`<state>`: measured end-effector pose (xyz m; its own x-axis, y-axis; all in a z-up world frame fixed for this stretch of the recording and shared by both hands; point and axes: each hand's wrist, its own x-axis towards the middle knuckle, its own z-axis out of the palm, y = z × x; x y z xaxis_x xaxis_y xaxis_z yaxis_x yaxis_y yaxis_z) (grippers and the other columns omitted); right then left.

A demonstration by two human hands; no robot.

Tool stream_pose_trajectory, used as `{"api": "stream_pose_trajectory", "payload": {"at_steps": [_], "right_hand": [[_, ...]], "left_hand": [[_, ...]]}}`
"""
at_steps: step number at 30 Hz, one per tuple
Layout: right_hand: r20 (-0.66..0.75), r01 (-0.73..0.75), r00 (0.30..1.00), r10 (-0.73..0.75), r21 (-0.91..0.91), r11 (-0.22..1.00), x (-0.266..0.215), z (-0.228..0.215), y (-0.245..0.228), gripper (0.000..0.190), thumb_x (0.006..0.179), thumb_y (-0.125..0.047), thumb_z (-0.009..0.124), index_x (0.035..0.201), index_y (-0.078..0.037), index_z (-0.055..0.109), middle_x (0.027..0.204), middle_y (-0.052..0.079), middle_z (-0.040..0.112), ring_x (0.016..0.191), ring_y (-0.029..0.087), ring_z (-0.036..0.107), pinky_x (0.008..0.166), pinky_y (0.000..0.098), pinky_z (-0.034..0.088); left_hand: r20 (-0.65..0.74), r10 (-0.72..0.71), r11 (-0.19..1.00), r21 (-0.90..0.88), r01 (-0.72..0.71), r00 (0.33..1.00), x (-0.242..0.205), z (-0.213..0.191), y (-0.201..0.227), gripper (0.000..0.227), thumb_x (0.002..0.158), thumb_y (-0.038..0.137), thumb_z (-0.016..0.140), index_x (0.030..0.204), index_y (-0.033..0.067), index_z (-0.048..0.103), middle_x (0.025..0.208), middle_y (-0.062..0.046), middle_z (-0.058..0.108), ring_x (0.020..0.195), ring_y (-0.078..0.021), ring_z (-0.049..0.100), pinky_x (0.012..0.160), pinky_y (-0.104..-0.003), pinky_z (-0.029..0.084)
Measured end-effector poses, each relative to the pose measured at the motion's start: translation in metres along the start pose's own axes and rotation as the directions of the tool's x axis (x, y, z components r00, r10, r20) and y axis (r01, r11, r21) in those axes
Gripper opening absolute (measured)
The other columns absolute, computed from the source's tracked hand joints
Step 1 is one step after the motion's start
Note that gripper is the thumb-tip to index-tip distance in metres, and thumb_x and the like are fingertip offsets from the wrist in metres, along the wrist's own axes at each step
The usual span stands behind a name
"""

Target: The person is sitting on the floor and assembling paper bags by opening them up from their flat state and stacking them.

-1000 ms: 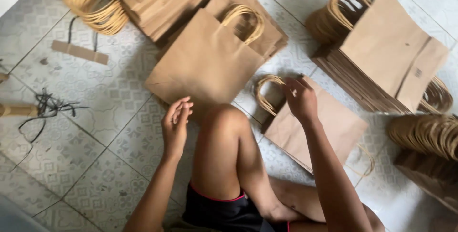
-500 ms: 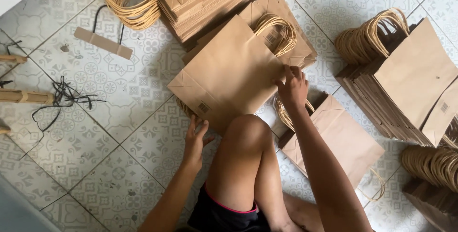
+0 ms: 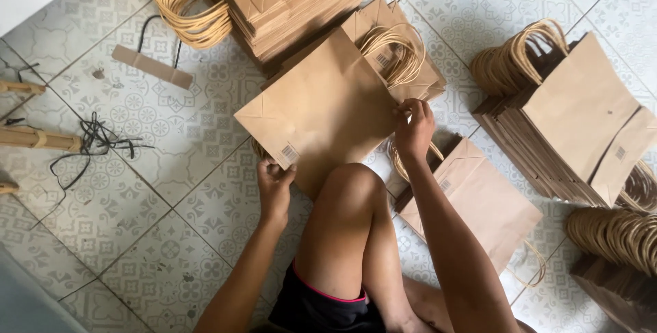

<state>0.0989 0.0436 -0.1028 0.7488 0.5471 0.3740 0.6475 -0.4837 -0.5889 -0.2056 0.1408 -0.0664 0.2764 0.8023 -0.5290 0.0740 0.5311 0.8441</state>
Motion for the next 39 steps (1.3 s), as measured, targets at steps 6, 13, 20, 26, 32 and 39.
{"api": "stream_pose_trajectory", "payload": {"at_steps": [6, 13, 20, 26, 32, 39], "right_hand": [[-0.239, -0.003, 0.957, 0.164, 0.556, 0.831, 0.029, -0.077, -0.068, 0.021, 0.095, 0.005, 0.074, 0.095, -0.007, 0.058, 0.11, 0.009, 0.057, 0.121, 0.029, 0.059, 0.094, 0.0414, 0.054], [-0.313, 0.123, 0.937, 0.155, 0.711, 0.693, 0.003, -0.244, -0.102, 0.012, 0.109, 0.003, 0.061, 0.111, -0.004, 0.05, 0.131, 0.016, 0.053, 0.103, 0.024, 0.069, 0.09, 0.0394, 0.065], [-0.05, -0.176, 0.944, 0.326, 0.759, 0.627, -0.151, -0.342, -0.09, 0.049, 0.115, -0.031, 0.044, 0.158, -0.014, 0.03, 0.157, 0.017, 0.038, 0.14, 0.031, 0.045, 0.114, 0.0486, 0.04], [0.259, -0.374, 0.803, 0.536, 0.92, 0.116, -0.321, -0.347, -0.097, 0.09, 0.093, -0.073, 0.037, 0.138, 0.002, 0.056, 0.134, 0.019, 0.064, 0.117, 0.033, 0.065, 0.102, 0.0407, 0.049], [-0.148, -0.186, 0.742, 0.653, 0.891, 0.413, -0.415, -0.35, -0.113, 0.012, 0.099, -0.007, 0.064, 0.094, 0.003, 0.067, 0.078, 0.014, 0.065, 0.071, 0.023, 0.066, 0.082, 0.0433, 0.057], [-0.267, -0.085, 0.729, 0.63, 0.878, 0.471, -0.456, -0.362, -0.1, 0.011, 0.1, -0.003, 0.062, 0.102, 0.007, 0.066, 0.082, 0.017, 0.065, 0.079, 0.027, 0.071, 0.083, 0.0465, 0.061]], "left_hand": [[0.14, 0.333, 0.941, -0.11, -0.319, 0.933, -0.009, 0.001, 0.054, 0.045, 0.092, 0.004, 0.073, 0.111, 0.0181, 0.035, 0.133, -0.021, 0.066, 0.114, -0.0242, 0.064, 0.097, -0.042, 0.053], [0.556, 0.161, 0.972, 0.052, -0.227, 0.815, -0.063, -0.008, 0.087, 0.068, 0.075, 0.022, 0.088, 0.135, 0.0195, 0.056, 0.139, -0.014, 0.063, 0.117, -0.0234, 0.063, 0.096, -0.054, 0.057], [0.776, 0.213, 0.951, -0.026, -0.308, 0.593, -0.17, 0.025, 0.059, 0.026, 0.094, 0.027, 0.072, 0.099, 0.0016, 0.07, 0.087, -0.005, 0.066, 0.08, -0.0145, 0.062, 0.077, -0.03, 0.054], [0.767, 0.079, 0.96, 0.114, -0.256, 0.637, -0.246, 0.044, 0.01, 0.033, 0.095, 0.038, 0.07, 0.092, 0.0057, 0.069, 0.074, -0.008, 0.057, 0.074, -0.0172, 0.062, 0.066, -0.032, 0.056], [0.858, -0.084, 0.941, 0.236, -0.243, 0.507, -0.262, 0.011, -0.056, 0.042, 0.093, 0.035, 0.075, 0.107, -0.0044, 0.071, 0.083, -0.015, 0.068, 0.085, -0.0211, 0.067, 0.088, -0.038, 0.057], [0.953, 0.122, 0.984, -0.152, 0.09, 0.277, -0.306, 0.006, 0.037, 0.05, 0.108, 0.032, 0.046, 0.134, -0.0092, 0.055, 0.116, -0.021, 0.068, 0.109, -0.0254, 0.067, 0.107, -0.052, 0.051]]}}
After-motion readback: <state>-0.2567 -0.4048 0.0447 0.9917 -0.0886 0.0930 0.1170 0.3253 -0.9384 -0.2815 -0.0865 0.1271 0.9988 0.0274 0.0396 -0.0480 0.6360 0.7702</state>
